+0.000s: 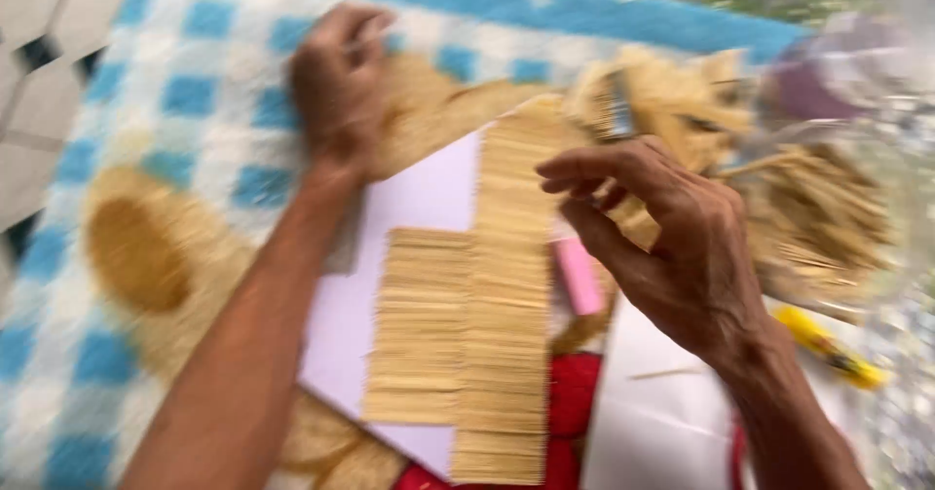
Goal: Applying glue and precisely placing toothpicks onto a paper template to build a model.
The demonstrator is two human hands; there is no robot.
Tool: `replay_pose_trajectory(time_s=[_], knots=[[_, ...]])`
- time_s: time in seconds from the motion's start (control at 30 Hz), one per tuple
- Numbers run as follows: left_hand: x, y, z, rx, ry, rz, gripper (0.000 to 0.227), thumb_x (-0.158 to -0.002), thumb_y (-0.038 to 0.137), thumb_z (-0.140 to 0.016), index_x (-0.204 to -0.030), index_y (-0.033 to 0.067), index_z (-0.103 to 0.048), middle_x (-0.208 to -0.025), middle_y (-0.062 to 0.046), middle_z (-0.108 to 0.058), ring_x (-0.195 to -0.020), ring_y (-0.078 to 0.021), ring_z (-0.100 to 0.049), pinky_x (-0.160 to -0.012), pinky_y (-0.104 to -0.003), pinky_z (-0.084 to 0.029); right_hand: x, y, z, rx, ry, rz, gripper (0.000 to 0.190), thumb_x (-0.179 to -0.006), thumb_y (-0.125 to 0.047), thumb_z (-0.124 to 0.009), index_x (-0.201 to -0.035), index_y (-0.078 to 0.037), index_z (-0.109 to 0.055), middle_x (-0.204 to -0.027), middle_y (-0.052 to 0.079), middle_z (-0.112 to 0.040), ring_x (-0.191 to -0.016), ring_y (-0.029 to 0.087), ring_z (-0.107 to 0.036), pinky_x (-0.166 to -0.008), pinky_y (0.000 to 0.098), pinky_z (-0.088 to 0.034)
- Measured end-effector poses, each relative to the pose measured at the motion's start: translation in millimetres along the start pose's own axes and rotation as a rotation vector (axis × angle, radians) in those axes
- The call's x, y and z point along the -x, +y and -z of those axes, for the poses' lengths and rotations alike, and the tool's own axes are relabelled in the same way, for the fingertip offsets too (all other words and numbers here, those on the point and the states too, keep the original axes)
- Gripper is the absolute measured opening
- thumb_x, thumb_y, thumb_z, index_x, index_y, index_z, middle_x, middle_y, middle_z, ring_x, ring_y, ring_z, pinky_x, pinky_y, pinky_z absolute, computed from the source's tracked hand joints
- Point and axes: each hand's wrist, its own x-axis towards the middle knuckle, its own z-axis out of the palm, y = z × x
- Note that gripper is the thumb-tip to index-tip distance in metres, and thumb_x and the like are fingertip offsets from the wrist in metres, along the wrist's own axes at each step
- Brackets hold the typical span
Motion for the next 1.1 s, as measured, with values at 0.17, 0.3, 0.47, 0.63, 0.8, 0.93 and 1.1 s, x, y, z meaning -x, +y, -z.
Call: replay_pose_trajectory(time_s=[0.17,0.3,0.47,0.63,0.8,0.93,1.1], knots=[[1.7,0.0,5.5,0.034,-0.093,0.022,0.011,-0.081,0.001,-0.055,-0.087,0.0051,-0.064,-0.072,-0.005,-0.062,-0.054,-0.0152,-0.053,-0.048,-0.027,-0.044,22.7,28.0,66.1,-0.159,0.215,-0.141,0.021,-0.073,0.007,-0.060,-0.090,-0.004,-0.054,-0.090,0.007,-0.060,-0.075,0.011,-0.057,-0.070,0.0194,-0.051],[5.1,-4.5,7.4,-0.025,-0.132,0.007,0.015,-0.084,-0.003,-0.054,-0.092,0.0019,-0.066,-0.071,-0.007,-0.061,-0.052,-0.0163,-0.050,-0.052,-0.029,-0.042,46.6,51.2,113.7,0.160,0.280,-0.418,0.010,-0.072,0.001,-0.064,-0.081,-0.001,-0.061,-0.072,0.008,-0.060,-0.052,0.011,-0.045,-0.045,0.0193,-0.039],[5.3,-4.2,6.2,-0.012,-0.158,0.027,0.016,-0.087,-0.005,-0.053,-0.095,-0.0008,-0.066,-0.072,-0.009,-0.060,-0.054,-0.0162,-0.051,-0.052,-0.028,-0.043,91.1,100.1,126.6,0.360,0.122,-0.594,0.005,-0.070,-0.003,-0.062,-0.074,-0.006,-0.064,-0.075,0.007,-0.064,-0.052,0.013,-0.055,-0.041,0.0208,-0.046],[6.3,-0.8,7.4,0.026,-0.195,0.082,0.014,-0.090,-0.007,-0.054,-0.098,-0.0026,-0.064,-0.072,-0.010,-0.059,-0.054,-0.0144,-0.052,-0.048,-0.025,-0.043,101.5,108.9,120.5,0.464,-0.062,-0.719,0.008,-0.068,-0.012,-0.062,-0.073,-0.014,-0.067,-0.076,-0.001,-0.066,-0.050,0.009,-0.055,-0.045,0.0205,-0.047],[6.5,-3.1,6.3,-0.030,-0.198,0.059,0.013,-0.091,-0.007,-0.055,-0.099,-0.0028,-0.064,-0.074,-0.010,-0.060,-0.055,-0.0145,-0.052,-0.049,-0.025,-0.043,98.2,113.6,116.7,0.521,-0.052,-0.522,0.006,-0.067,-0.013,-0.062,-0.072,-0.013,-0.066,-0.070,-0.001,-0.064,-0.043,0.008,-0.049,-0.040,0.0198,-0.042],[5.9,0.0,7.6,-0.002,-0.206,0.084,0.014,-0.092,-0.007,-0.054,-0.099,-0.0022,-0.064,-0.073,-0.010,-0.059,-0.054,-0.0139,-0.051,-0.048,-0.025,-0.041,95.1,121.0,110.3,0.548,-0.093,-0.487,0.004,-0.067,-0.014,-0.062,-0.070,-0.016,-0.065,-0.071,-0.004,-0.063,-0.047,0.007,-0.049,-0.045,0.0200,-0.045],[6.2,-1.1,7.6,-0.023,-0.221,0.093,0.014,-0.092,-0.007,-0.054,-0.100,-0.0016,-0.064,-0.072,-0.009,-0.058,-0.053,-0.0130,-0.048,-0.046,-0.024,-0.040,92.9,131.1,104.6,0.662,-0.162,-0.428,0.005,-0.071,-0.016,-0.059,-0.071,-0.015,-0.064,-0.077,-0.003,-0.062,-0.051,0.008,-0.051,-0.043,0.0192,-0.045]])
